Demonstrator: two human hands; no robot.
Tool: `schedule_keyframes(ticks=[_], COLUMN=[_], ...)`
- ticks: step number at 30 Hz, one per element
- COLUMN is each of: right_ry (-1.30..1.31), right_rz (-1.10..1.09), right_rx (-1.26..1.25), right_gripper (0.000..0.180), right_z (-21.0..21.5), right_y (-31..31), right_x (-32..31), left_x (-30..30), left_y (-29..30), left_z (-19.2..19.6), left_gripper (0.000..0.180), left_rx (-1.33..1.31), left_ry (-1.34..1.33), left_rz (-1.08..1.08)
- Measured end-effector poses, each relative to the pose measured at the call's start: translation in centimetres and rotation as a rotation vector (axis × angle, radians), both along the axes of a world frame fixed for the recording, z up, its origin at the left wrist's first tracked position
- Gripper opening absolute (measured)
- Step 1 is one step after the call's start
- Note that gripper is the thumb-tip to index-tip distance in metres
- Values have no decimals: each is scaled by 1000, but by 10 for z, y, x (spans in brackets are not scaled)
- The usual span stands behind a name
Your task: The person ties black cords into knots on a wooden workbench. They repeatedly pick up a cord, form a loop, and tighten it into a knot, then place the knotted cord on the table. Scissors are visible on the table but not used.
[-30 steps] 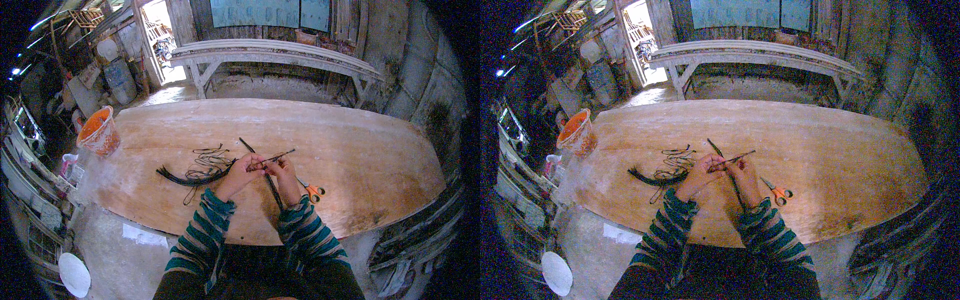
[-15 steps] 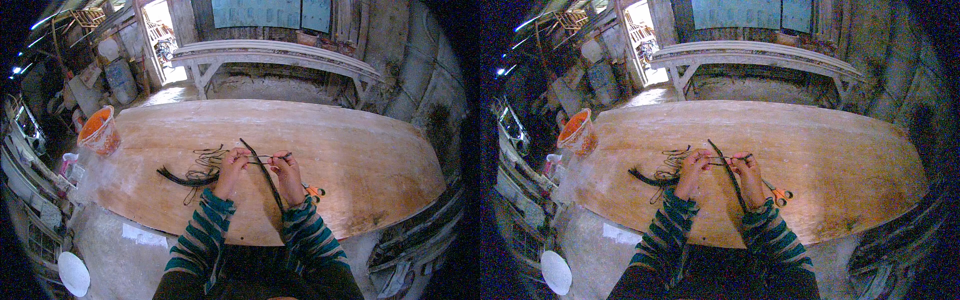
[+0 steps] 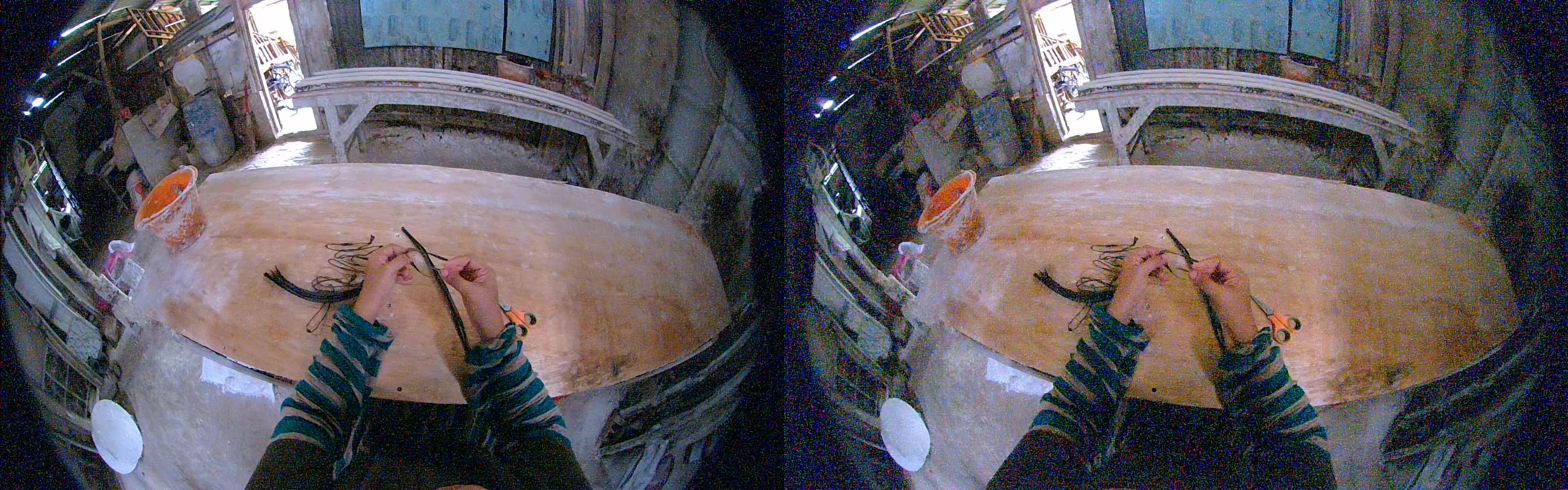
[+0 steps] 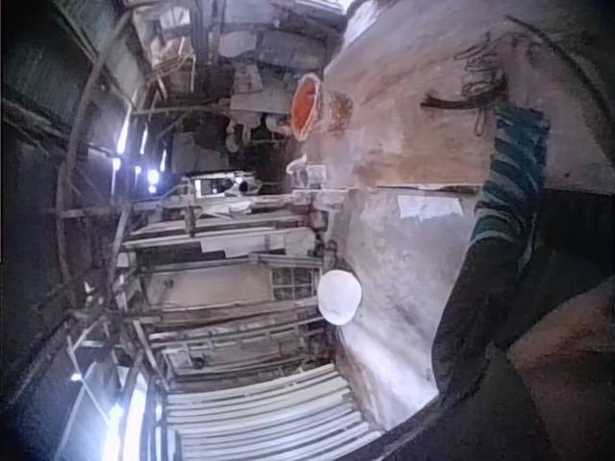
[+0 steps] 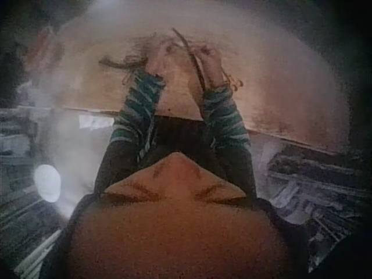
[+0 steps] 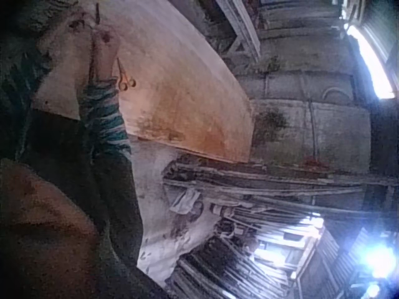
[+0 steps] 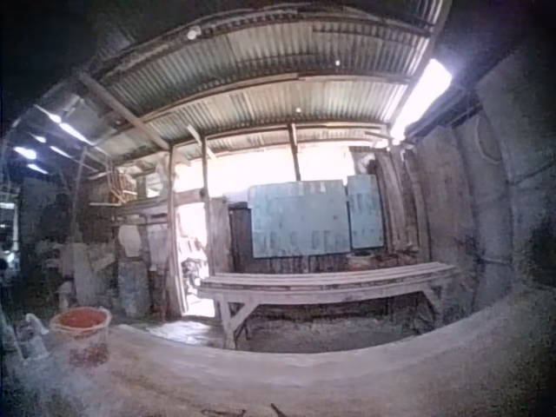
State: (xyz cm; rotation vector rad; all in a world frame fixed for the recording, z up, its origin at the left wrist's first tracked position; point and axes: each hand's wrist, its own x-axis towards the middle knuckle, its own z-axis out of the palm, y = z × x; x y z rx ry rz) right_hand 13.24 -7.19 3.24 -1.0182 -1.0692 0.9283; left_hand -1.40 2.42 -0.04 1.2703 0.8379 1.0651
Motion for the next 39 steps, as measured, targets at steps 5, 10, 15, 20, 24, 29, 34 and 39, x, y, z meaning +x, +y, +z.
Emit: schedule_keyframes(ticks=[5, 10, 15, 20, 24, 29, 34, 39], right_ry=[-500, -486, -184, -517, -306, -21, -167, -214], right_rz=[-438, -543, -447, -444, 68, 589, 513, 379], right_rx=[1, 41, 25, 166, 56, -170, 44, -73], right_gripper=[17, 15, 16, 8, 12, 13, 11, 12], right_z=[-5, -26, -29, -24, -23, 6, -10, -2], right_y=[6, 20, 24, 14, 9, -10, -2, -6], right_x=[4, 29, 30, 20, 6, -12, -4, -3], left_x=[3, 7, 3, -7, -14, -13, -13, -5], left_y=[-15, -23, -18, -4, 7, 8, 10, -5], left_z=[13, 2, 4, 15, 4, 1, -4, 11], left_gripper=[11, 13, 12, 15, 11, 13, 11, 11], left_rx=[294, 293, 203, 109, 70, 74, 80, 86], left_ry=[142, -46, -1, 113, 34, 1, 58, 150], left_rz=[-327, -748, -389, -13, 58, 109, 88, 32])
